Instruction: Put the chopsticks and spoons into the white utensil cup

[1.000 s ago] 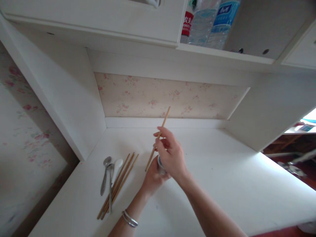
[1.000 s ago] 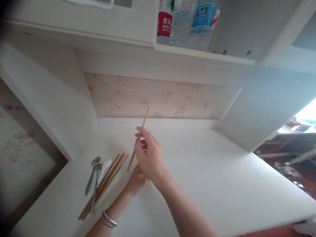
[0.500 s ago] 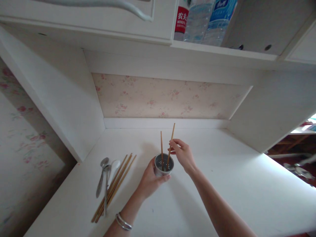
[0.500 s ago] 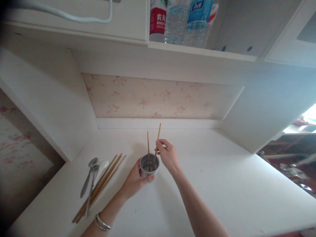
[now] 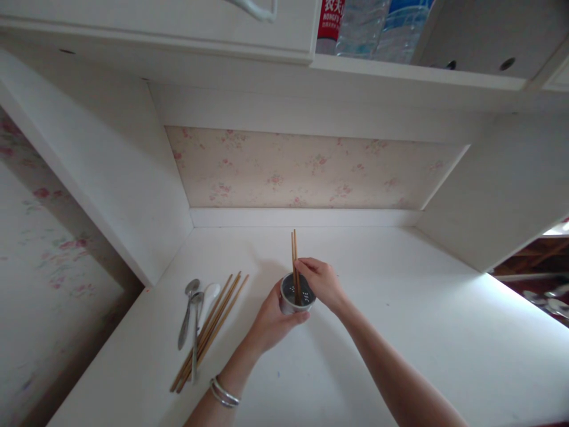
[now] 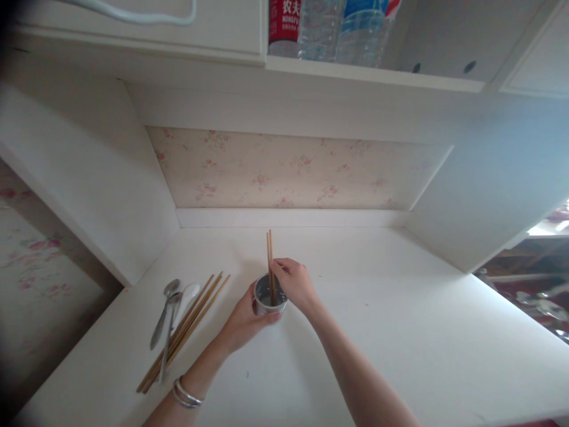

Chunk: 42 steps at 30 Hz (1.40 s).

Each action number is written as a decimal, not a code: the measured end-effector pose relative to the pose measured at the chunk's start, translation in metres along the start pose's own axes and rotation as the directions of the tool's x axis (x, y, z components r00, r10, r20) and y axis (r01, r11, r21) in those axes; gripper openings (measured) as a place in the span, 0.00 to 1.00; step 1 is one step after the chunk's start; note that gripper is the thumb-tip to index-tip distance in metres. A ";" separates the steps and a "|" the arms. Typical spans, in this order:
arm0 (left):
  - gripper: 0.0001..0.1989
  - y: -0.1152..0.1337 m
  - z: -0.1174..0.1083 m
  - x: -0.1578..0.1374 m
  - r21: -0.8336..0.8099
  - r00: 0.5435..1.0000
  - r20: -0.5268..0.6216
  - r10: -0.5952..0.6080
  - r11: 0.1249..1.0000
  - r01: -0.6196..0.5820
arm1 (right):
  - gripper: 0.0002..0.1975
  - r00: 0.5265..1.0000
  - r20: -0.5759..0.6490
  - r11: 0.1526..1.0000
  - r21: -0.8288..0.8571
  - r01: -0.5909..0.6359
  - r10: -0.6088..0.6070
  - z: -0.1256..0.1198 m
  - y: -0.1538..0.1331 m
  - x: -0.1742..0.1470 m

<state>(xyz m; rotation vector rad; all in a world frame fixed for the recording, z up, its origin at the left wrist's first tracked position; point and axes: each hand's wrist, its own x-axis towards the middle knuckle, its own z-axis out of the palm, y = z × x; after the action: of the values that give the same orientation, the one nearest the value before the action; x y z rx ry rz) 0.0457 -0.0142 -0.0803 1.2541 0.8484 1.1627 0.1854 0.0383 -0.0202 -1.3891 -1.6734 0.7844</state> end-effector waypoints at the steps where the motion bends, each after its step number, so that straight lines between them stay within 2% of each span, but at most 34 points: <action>1: 0.34 -0.001 0.000 0.000 -0.011 1.000 0.008 0.006 1.000 -0.006 | 0.16 1.000 0.007 1.000 0.017 -0.008 0.008 0.001 0.001 -0.001; 6: 0.34 -0.002 0.001 0.001 -0.015 1.000 0.009 0.019 1.000 -0.019 | 0.16 0.993 0.112 0.996 0.088 -0.034 0.024 0.001 0.003 -0.001; 11: 0.34 0.002 0.000 -0.001 0.007 1.000 0.012 0.006 1.000 -0.006 | 0.18 0.982 0.190 0.997 0.064 -0.034 0.021 0.000 -0.002 0.005; 14: 0.34 0.002 0.000 -0.001 0.003 1.000 0.009 0.001 1.000 -0.001 | 0.21 0.982 0.180 0.992 0.095 -0.079 0.061 0.001 -0.002 0.007; 20: 0.34 0.001 0.001 -0.001 -0.018 0.999 0.020 0.033 0.999 -0.033 | 0.23 0.976 0.103 0.927 0.305 -0.217 0.194 0.002 0.006 0.003; 29: 0.35 -0.003 0.000 0.000 -0.040 1.000 0.003 0.012 0.999 -0.012 | 0.24 0.969 0.116 0.905 0.346 -0.247 0.220 0.005 0.008 -0.007; 34: 0.35 -0.001 0.001 -0.001 -0.014 1.000 -0.014 0.018 1.000 -0.018 | 0.23 0.979 0.180 0.867 0.468 -0.171 0.096 0.001 0.013 -0.018; 36: 0.36 0.003 0.002 -0.002 -0.002 1.000 -0.003 0.030 1.000 -0.030 | 0.29 0.973 0.229 0.813 0.558 -0.166 0.041 0.000 0.022 -0.028; 39: 0.34 0.007 0.003 -0.004 0.016 0.998 0.027 0.058 0.998 -0.058 | 0.45 0.948 0.313 0.718 0.672 -0.181 -0.055 0.001 0.038 -0.044; 41: 0.34 0.007 0.003 -0.005 0.065 0.997 0.000 0.081 0.995 -0.081 | 0.49 0.927 0.352 0.712 0.684 -0.159 -0.131 0.004 0.045 -0.051; 42: 0.35 0.005 0.003 -0.005 0.108 0.995 -0.027 0.097 0.990 -0.093 | 0.47 0.921 0.356 0.722 0.678 -0.138 -0.158 0.005 0.047 -0.053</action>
<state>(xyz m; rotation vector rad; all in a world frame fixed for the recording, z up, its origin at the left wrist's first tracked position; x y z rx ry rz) 0.0462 -0.0197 -0.0753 1.3790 0.8924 1.2292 0.2072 -0.0042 -0.0735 -0.7028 -1.4098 1.5775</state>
